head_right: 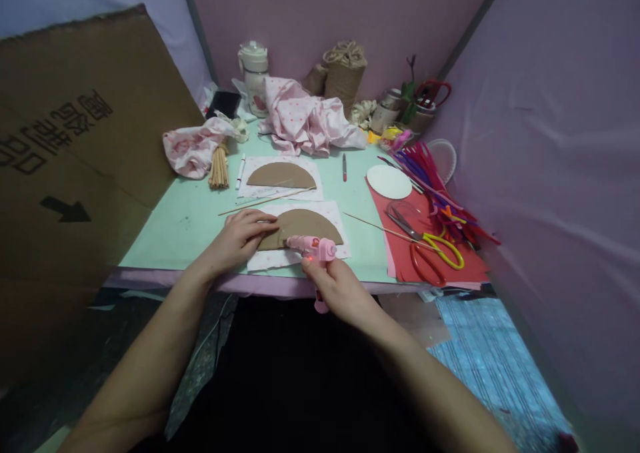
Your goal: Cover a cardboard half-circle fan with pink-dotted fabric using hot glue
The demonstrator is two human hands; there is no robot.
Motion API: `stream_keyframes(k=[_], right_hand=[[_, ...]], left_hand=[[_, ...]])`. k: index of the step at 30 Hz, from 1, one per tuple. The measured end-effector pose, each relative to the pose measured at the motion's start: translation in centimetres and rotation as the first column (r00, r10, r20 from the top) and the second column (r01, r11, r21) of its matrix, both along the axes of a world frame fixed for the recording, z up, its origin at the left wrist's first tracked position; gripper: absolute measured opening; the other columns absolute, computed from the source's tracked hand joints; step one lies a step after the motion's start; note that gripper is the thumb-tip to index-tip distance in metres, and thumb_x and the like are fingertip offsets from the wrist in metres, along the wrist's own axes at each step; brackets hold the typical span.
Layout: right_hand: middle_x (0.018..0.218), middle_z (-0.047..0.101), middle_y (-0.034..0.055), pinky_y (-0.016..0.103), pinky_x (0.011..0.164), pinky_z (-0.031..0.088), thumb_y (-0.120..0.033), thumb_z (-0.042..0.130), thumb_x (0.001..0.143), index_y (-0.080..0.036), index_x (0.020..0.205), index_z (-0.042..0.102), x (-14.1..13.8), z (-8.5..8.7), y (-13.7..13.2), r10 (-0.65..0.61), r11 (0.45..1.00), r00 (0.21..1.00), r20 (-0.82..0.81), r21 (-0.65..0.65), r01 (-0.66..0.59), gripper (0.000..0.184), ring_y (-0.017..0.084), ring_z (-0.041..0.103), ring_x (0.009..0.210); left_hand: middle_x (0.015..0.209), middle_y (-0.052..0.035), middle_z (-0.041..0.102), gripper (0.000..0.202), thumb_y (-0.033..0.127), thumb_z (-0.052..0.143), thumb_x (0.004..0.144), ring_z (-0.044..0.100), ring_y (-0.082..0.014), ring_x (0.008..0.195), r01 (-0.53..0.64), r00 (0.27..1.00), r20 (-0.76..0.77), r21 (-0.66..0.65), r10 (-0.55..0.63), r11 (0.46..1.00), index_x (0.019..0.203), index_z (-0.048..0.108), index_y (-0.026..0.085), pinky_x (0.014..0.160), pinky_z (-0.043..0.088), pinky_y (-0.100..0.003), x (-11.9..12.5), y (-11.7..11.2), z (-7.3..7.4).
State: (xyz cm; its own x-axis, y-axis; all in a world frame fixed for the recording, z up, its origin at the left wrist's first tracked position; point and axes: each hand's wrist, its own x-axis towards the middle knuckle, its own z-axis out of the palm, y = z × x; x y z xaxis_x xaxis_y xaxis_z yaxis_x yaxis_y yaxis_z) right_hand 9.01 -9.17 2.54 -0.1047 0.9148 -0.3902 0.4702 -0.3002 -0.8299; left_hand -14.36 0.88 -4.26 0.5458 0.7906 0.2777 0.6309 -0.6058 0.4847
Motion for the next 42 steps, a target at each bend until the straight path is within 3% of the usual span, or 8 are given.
stream_keyframes(k=[9, 21, 26, 30, 42], right_hand=[[0.061, 0.052, -0.001, 0.026, 0.057, 0.038, -0.066, 0.044, 0.087, -0.02, 0.075, 0.054, -0.3, -0.1, 0.3, 0.026, 0.999, 0.999, 0.043, 0.028, -0.028, 0.049, 0.015, 0.049, 0.058], [0.055, 0.052, -0.0012, 0.026, 0.051, 0.037, -0.068, 0.047, 0.084, -0.019, 0.072, 0.06, 0.0, 0.5, 0.0, -0.025, 1.0, 0.998, 0.064, 0.001, 0.025, 0.052, 0.014, 0.048, 0.053], [0.061, 0.058, 0.0014, 0.028, 0.057, 0.041, -0.065, 0.051, 0.082, -0.019, 0.071, 0.062, 0.4, 1.0, 0.6, -0.043, 0.999, 0.993, 0.11, 0.002, 0.043, 0.048, 0.017, 0.054, 0.06], [0.074, 0.066, 0.0044, 0.029, 0.063, 0.043, -0.058, 0.053, 0.083, -0.018, 0.075, 0.069, 0.9, 1.6, 1.6, 0.01, 1.0, 0.995, 0.1, 0.007, -0.01, 0.044, 0.019, 0.057, 0.07], [0.076, 0.063, 0.0037, 0.027, 0.056, 0.043, -0.059, 0.048, 0.088, -0.017, 0.08, 0.066, 1.0, 2.4, 3.3, 0.146, 0.989, 0.981, 0.13, 0.003, -0.148, 0.046, 0.014, 0.051, 0.06]], left_hand=[[0.129, -0.0038, 0.066, 0.032, 0.019, 0.046, 0.097, 0.05, -0.0227, 0.124, 0.001, 1.0, 0.013, -0.035, -0.001, 0.999, 0.116, 0.07, 0.025, 0.106, 0.034, -0.047, 0.0, -0.1, 0.3], [0.127, -0.0043, 0.067, 0.032, 0.02, 0.046, 0.096, 0.052, -0.0229, 0.123, 0.004, 1.0, 0.023, -0.013, -0.004, 1.0, 0.115, 0.071, 0.026, 0.106, 0.034, -0.047, 0.1, 0.0, 0.2], [0.129, -0.0043, 0.066, 0.032, 0.018, 0.046, 0.096, 0.051, -0.0228, 0.124, 0.007, 1.0, 0.013, -0.013, -0.006, 1.0, 0.116, 0.07, 0.026, 0.105, 0.033, -0.047, 0.0, 0.0, 0.0], [0.13, -0.0039, 0.065, 0.033, 0.018, 0.045, 0.097, 0.051, -0.0223, 0.123, 0.0, 1.0, 0.014, -0.005, 0.0, 1.0, 0.116, 0.069, 0.027, 0.105, 0.033, -0.046, 0.0, -0.1, 0.0], [0.13, -0.0042, 0.065, 0.033, 0.018, 0.044, 0.097, 0.052, -0.0218, 0.123, -0.003, 1.0, 0.008, -0.02, 0.003, 1.0, 0.116, 0.069, 0.026, 0.106, 0.032, -0.045, 0.1, -0.2, 0.1]])
